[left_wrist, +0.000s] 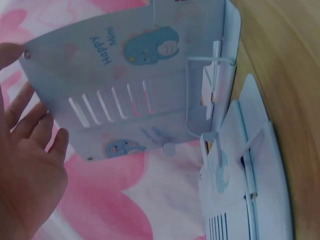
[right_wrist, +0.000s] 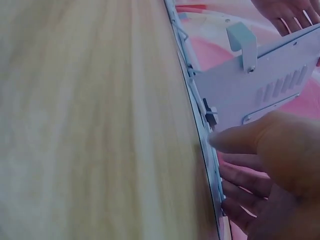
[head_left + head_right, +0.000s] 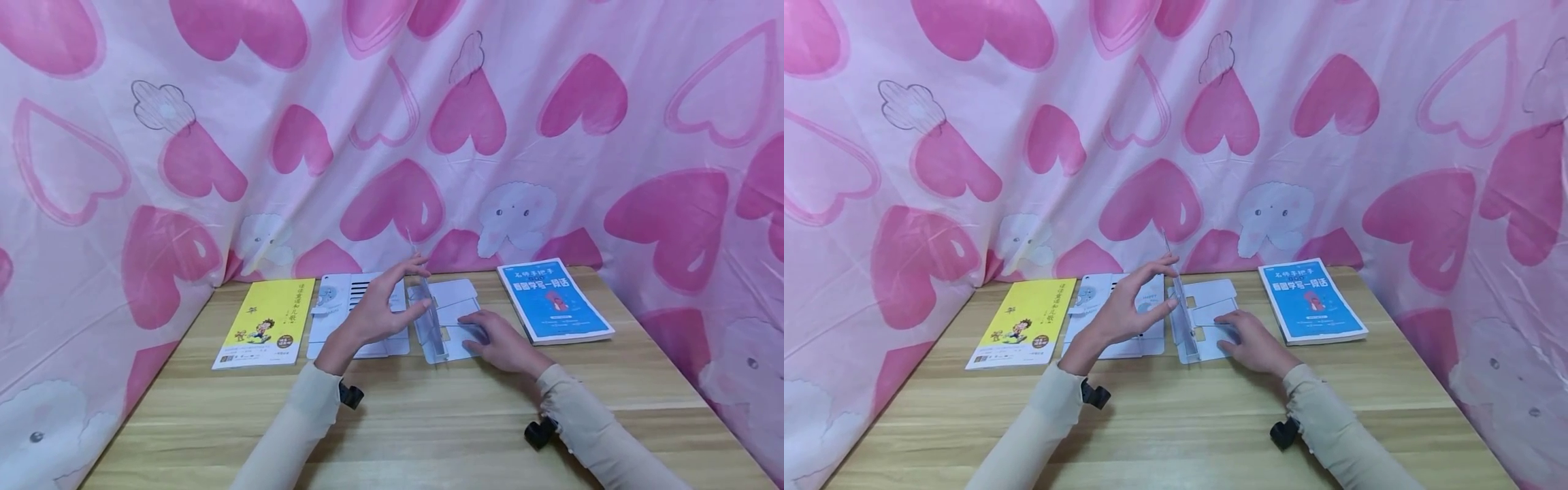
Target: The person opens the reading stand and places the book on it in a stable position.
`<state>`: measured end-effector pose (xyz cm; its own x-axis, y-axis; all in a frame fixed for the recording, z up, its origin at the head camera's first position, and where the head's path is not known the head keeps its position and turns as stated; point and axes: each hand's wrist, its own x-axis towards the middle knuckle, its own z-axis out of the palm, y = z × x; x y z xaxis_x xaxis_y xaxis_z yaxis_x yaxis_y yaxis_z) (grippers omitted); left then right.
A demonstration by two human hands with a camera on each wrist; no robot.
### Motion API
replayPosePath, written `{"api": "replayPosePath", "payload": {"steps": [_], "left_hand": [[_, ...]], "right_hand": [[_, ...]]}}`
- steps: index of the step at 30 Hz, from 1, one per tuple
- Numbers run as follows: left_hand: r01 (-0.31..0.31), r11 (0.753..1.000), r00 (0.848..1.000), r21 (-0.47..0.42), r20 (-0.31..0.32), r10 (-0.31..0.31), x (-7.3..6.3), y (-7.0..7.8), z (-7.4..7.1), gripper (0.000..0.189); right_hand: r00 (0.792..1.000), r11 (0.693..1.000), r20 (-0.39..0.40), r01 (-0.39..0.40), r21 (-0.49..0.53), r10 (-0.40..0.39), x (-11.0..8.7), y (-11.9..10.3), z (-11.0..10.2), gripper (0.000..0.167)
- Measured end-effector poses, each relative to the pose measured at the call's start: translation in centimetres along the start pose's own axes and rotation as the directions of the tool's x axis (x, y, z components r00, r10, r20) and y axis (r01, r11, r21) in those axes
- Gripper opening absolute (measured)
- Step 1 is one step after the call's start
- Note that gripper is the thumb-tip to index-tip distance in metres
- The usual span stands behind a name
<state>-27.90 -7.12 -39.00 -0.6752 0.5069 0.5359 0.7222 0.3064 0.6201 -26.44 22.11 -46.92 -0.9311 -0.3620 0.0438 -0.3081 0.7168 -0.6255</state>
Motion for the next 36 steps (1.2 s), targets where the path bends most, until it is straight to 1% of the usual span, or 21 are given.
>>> {"api": "replayPosePath", "payload": {"steps": [3,6,11,15,19,22,24,26,29,33,36], "left_hand": [[-0.002,1.000,1.000,-0.012,0.019,0.002,0.0,0.0,-0.2,0.051],[0.003,1.000,1.000,-0.024,0.030,-0.003,0.0,0.0,-0.3,0.053],[-0.007,0.998,0.999,-0.058,0.043,0.009,0.2,0.0,-0.2,0.055],[-0.018,0.998,0.999,-0.053,0.039,0.020,0.2,-0.1,-0.1,0.058],[-0.024,0.999,1.000,-0.037,0.012,0.025,0.1,-0.3,0.0,0.061],[-0.017,0.998,1.000,-0.061,-0.015,0.016,0.1,-0.6,0.1,0.062],[-0.011,0.995,1.000,-0.097,-0.026,0.008,0.1,-0.7,0.2,0.061],[0.000,0.991,0.999,-0.134,-0.033,-0.005,0.1,-0.7,0.2,0.059],[0.014,0.987,0.999,-0.160,-0.039,-0.020,0.1,-0.6,0.3,0.055],[0.033,0.988,0.997,-0.151,-0.059,-0.042,0.1,-0.4,0.6,0.052],[0.036,0.986,0.997,-0.160,-0.063,-0.047,0.1,-0.3,0.9,0.050]], "right_hand": [[1.000,1.000,0.026,-0.002,-0.031,0.003,0.0,0.1,-0.1,0.052],[0.999,0.999,0.050,-0.003,-0.033,0.004,0.0,0.1,-0.2,0.055],[0.997,1.000,0.076,-0.026,0.001,0.026,0.2,0.4,-0.5,0.056],[0.997,0.999,0.074,-0.030,0.030,0.028,0.3,0.5,-0.5,0.053],[0.998,0.999,0.059,-0.029,0.034,0.027,0.3,0.6,-0.5,0.042],[0.999,0.999,0.042,-0.033,0.034,0.032,0.3,0.6,-0.6,0.034],[0.999,0.998,0.026,-0.044,0.043,0.043,0.3,0.6,-0.6,0.030],[0.999,0.997,0.003,-0.050,0.057,0.050,0.4,0.6,-0.6,0.029],[0.998,0.995,-0.039,-0.052,0.090,0.056,0.5,0.7,-0.5,0.028],[0.995,0.992,-0.090,-0.039,0.124,0.051,0.5,0.9,-0.5,0.027],[0.994,0.990,-0.102,-0.030,0.136,0.044,0.5,1.0,-0.5,0.027]]}}
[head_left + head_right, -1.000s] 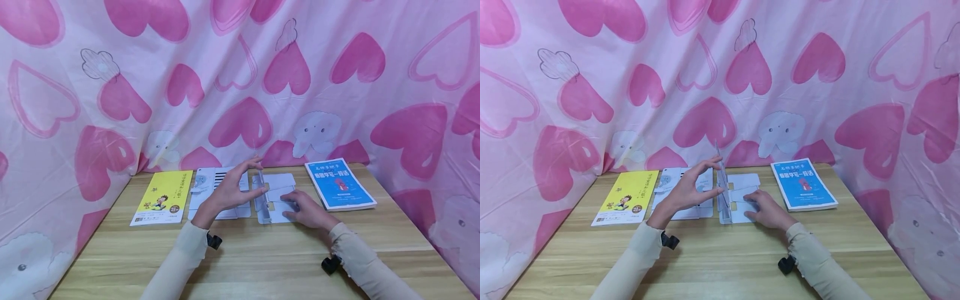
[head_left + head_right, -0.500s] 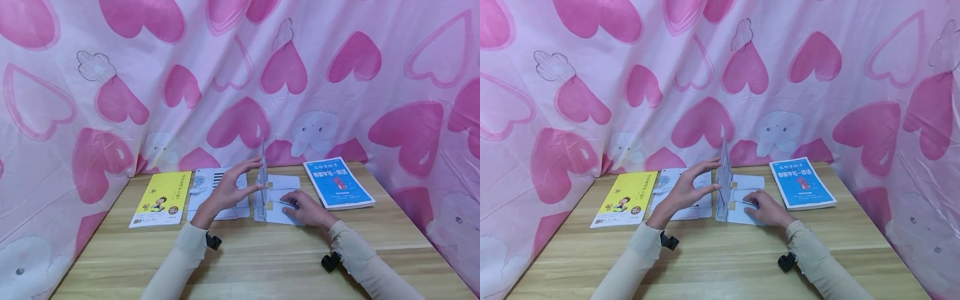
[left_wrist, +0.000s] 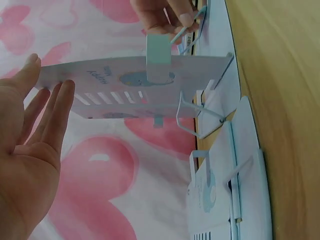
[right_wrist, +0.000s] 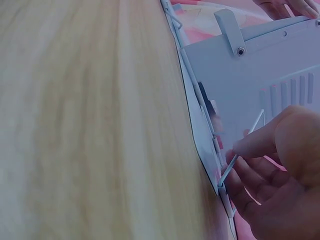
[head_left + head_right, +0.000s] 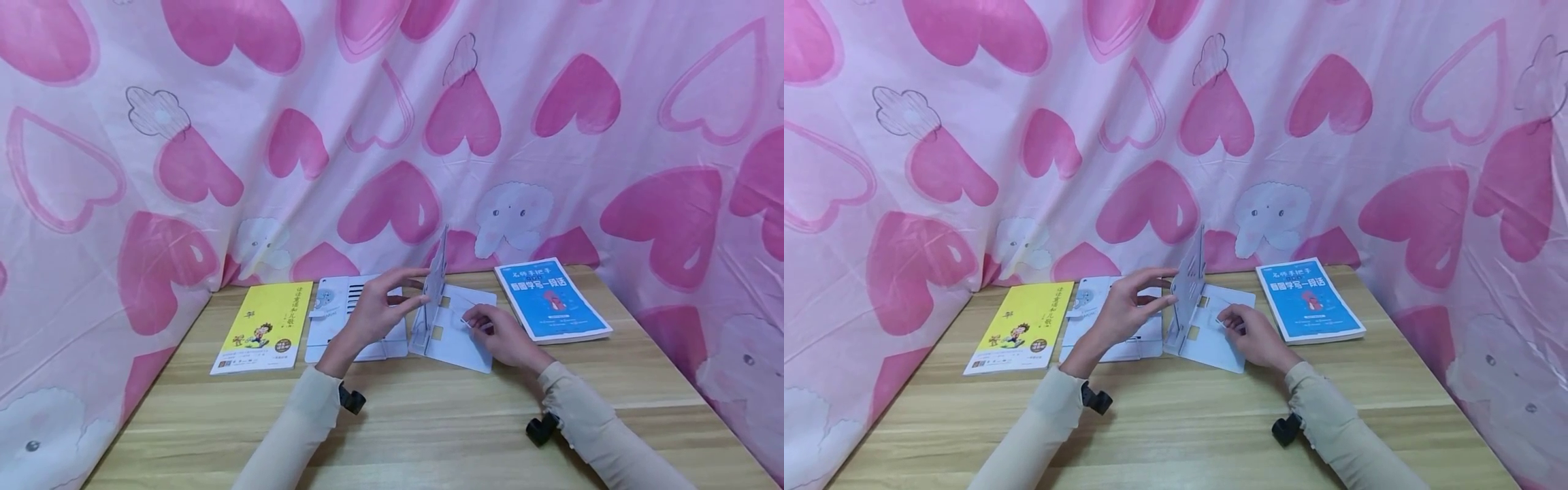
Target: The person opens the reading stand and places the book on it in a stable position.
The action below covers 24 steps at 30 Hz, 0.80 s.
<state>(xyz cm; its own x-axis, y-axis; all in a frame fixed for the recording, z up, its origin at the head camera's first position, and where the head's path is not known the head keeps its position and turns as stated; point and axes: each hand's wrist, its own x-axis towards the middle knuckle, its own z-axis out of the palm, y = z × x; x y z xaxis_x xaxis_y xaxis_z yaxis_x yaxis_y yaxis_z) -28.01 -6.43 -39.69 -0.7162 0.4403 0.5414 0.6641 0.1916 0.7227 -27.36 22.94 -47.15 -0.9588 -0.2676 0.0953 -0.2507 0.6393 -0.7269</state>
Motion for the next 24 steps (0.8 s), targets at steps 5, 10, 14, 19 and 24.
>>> {"api": "replayPosePath", "payload": {"steps": [5,10,14,19,24], "left_hand": [[-0.022,0.999,1.000,-0.042,0.008,0.022,0.1,0.3,1.0,0.049],[-0.073,0.997,0.997,-0.030,0.017,0.074,0.3,0.7,2.3,0.050],[-0.125,0.991,0.991,0.040,0.050,0.123,0.3,1.2,3.5,0.057],[-0.133,0.987,0.988,0.089,0.090,0.125,0.0,1.7,5.0,0.063],[-0.104,0.986,0.989,0.132,0.118,0.088,-0.3,1.9,6.1,0.060]], "right_hand": [[1.000,1.000,0.008,-0.001,0.013,0.001,-0.1,-0.1,-0.2,0.025],[1.000,1.000,0.009,0.001,0.021,-0.002,-0.1,-0.3,-0.3,0.023],[1.000,0.999,0.024,0.004,0.033,-0.005,-0.2,-0.4,-0.6,0.024],[0.999,0.999,0.041,0.022,0.045,-0.023,-0.3,-0.4,-0.7,0.025],[0.998,0.998,0.044,0.053,0.039,-0.055,-0.4,-0.3,-0.7,0.025]]}}
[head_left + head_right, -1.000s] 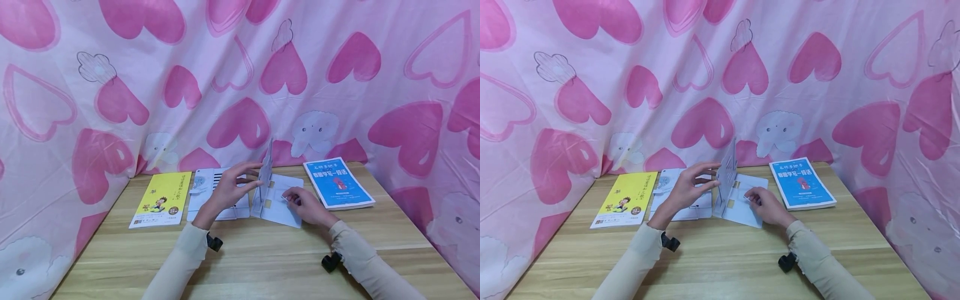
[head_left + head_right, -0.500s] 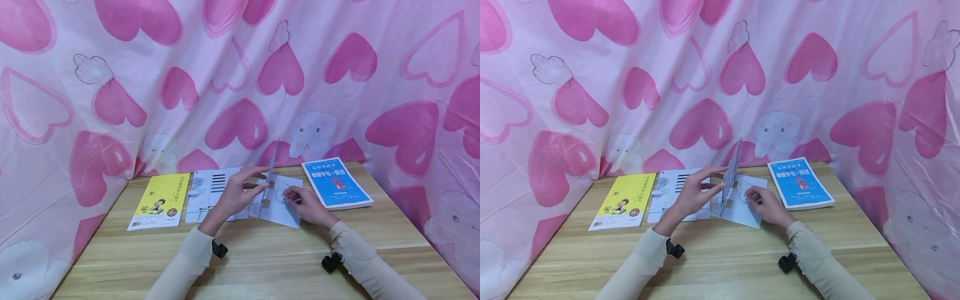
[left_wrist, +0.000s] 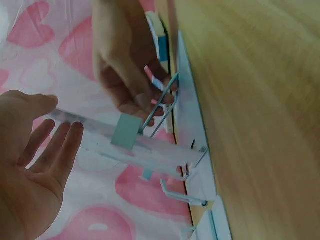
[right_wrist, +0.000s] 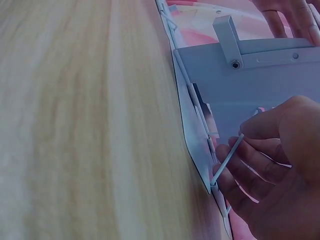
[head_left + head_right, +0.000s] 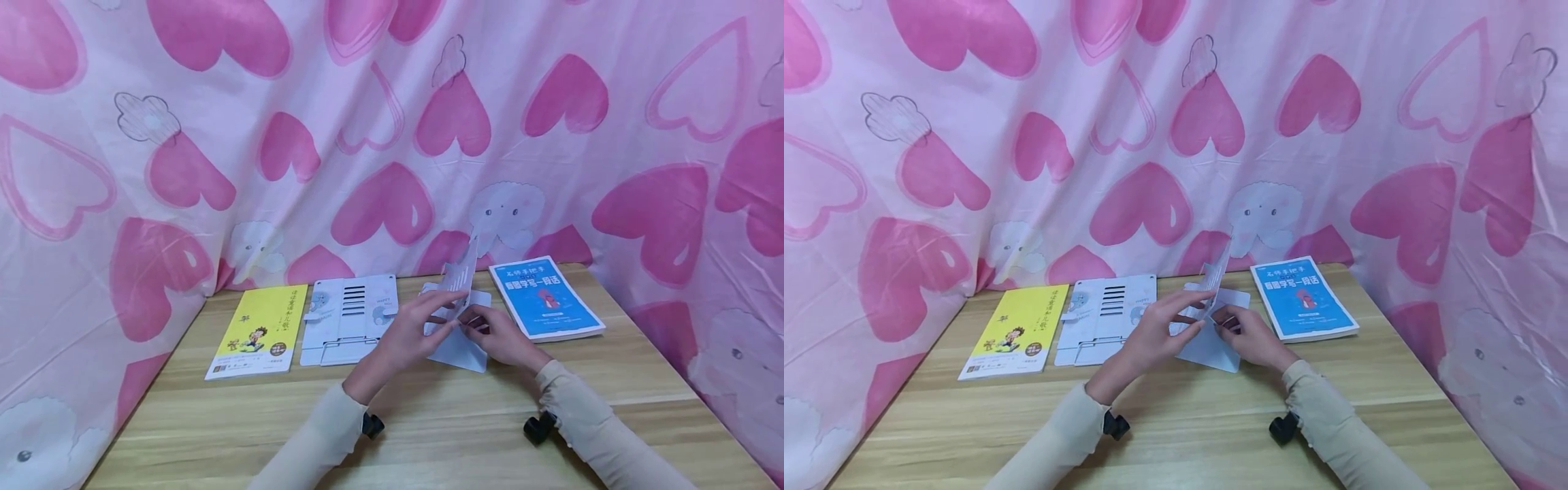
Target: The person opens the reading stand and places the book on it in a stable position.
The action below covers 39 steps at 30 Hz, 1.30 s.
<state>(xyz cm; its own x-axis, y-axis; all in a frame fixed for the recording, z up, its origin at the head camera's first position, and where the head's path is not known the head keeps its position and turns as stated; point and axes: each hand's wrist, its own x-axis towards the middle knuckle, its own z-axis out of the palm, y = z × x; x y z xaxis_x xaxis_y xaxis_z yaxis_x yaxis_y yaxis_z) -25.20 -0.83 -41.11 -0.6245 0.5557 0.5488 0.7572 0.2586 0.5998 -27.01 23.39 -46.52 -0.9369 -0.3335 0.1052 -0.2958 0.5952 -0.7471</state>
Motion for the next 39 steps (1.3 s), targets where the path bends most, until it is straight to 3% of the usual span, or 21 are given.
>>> {"api": "replayPosePath", "payload": {"steps": [7,11,16,20,23,27,32,39], "left_hand": [[0.037,0.999,0.999,-0.024,0.018,-0.036,-0.3,-0.4,-0.2,0.059],[0.108,0.993,0.994,-0.044,0.035,-0.106,-0.6,-1.5,-0.9,0.052],[0.252,0.968,0.967,0.014,0.022,-0.252,-1.1,-3.8,-1.7,0.038],[0.320,0.943,0.946,0.088,0.036,-0.324,-1.6,-5.5,-1.9,0.031],[0.339,0.933,0.935,0.123,0.067,-0.349,-1.9,-6.1,-1.9,0.028],[0.354,0.923,0.924,0.154,0.098,-0.371,-2.1,-6.5,-1.8,0.025],[0.356,0.919,0.918,0.169,0.121,-0.378,-2.2,-6.4,-1.8,0.022],[0.319,0.935,0.930,0.152,0.142,-0.340,-2.1,-6.4,-2.0,0.021]], "right_hand": [[1.000,1.000,0.007,0.008,0.001,-0.008,0.0,0.0,0.1,0.029],[0.999,0.999,-0.034,0.032,0.005,-0.032,-0.1,-0.2,0.3,0.040],[0.989,0.996,-0.115,0.088,-0.003,-0.088,-0.5,-1.4,0.8,0.060],[0.995,0.995,-0.050,0.085,0.056,-0.083,-0.9,-2.5,1.5,0.069],[0.998,0.994,0.014,0.059,0.092,-0.060,-1.1,-3.0,2.1,0.079],[0.999,0.991,0.028,0.022,0.130,-0.025,-1.3,-3.4,2.7,0.087],[0.999,0.989,-0.030,-0.025,0.146,0.030,-1.4,-3.8,3.1,0.084],[0.991,0.992,-0.122,-0.030,0.125,0.045,-1.3,-3.7,2.9,0.069]]}}
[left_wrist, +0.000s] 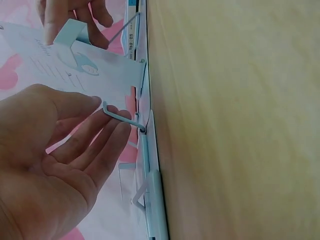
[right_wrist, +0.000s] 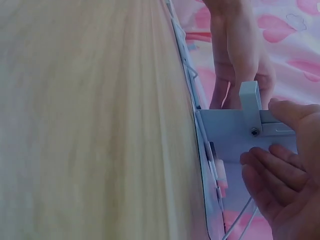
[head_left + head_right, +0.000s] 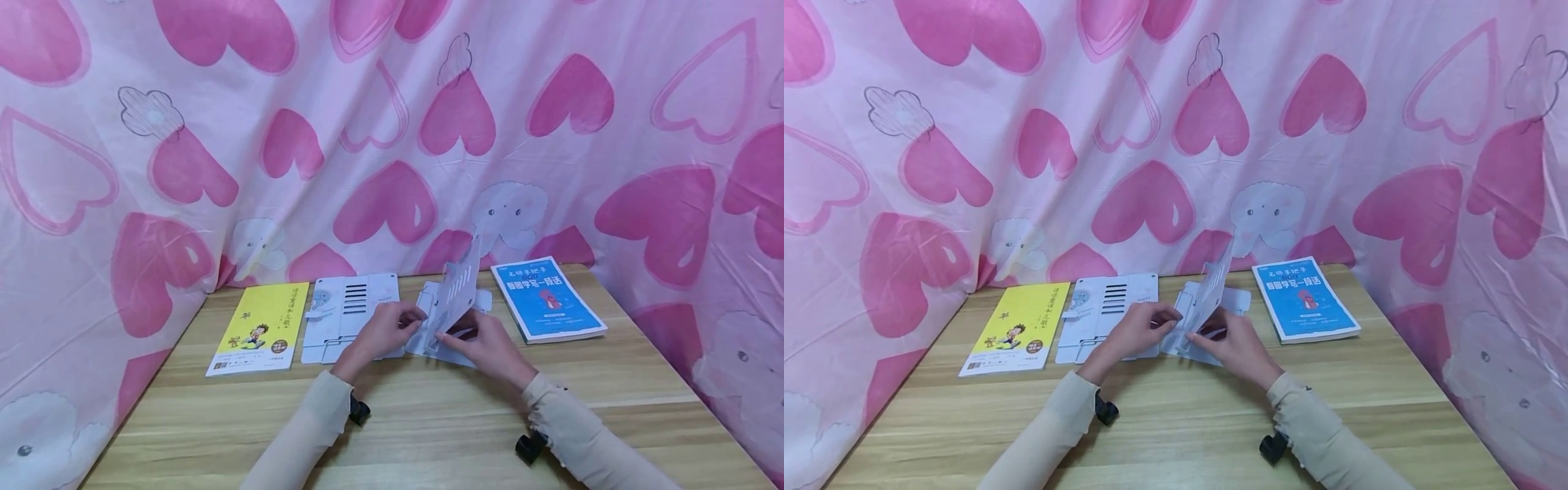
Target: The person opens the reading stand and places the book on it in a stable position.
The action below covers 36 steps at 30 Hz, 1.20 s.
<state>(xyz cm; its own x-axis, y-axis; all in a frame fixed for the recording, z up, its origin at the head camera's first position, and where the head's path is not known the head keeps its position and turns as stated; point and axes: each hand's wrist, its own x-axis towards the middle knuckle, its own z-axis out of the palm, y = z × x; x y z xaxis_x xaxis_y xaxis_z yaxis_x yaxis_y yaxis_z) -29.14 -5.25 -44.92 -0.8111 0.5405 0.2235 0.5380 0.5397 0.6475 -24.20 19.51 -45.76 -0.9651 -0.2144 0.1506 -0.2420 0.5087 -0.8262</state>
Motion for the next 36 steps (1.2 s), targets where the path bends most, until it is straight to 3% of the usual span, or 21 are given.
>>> {"api": "replayPosePath", "payload": {"steps": [15,20,26,32,36], "left_hand": [[-0.032,0.996,0.993,-0.080,0.114,0.041,-0.1,1.8,1.5,0.025],[-0.008,0.992,0.986,-0.124,0.165,0.029,-0.3,2.8,2.4,0.032],[0.053,0.986,0.977,-0.159,0.210,-0.019,-0.4,3.9,3.0,0.047],[0.088,0.984,0.993,-0.155,0.092,-0.074,0.2,3.2,2.4,0.052],[0.126,0.982,0.992,-0.140,0.001,-0.128,0.9,2.0,1.5,0.061]], "right_hand": [[0.987,0.998,-0.147,-0.063,-0.005,0.062,-0.4,2.7,-2.9,0.047],[0.983,0.997,-0.172,-0.072,0.004,0.071,-0.6,3.8,-4.0,0.037],[0.973,0.998,-0.230,-0.031,-0.058,0.017,-0.7,4.4,-5.1,0.033],[0.955,0.993,-0.295,-0.030,-0.113,-0.005,-0.6,4.3,-5.4,0.028],[0.950,0.992,-0.312,-0.047,-0.117,0.008,-0.6,4.1,-5.5,0.029]]}}
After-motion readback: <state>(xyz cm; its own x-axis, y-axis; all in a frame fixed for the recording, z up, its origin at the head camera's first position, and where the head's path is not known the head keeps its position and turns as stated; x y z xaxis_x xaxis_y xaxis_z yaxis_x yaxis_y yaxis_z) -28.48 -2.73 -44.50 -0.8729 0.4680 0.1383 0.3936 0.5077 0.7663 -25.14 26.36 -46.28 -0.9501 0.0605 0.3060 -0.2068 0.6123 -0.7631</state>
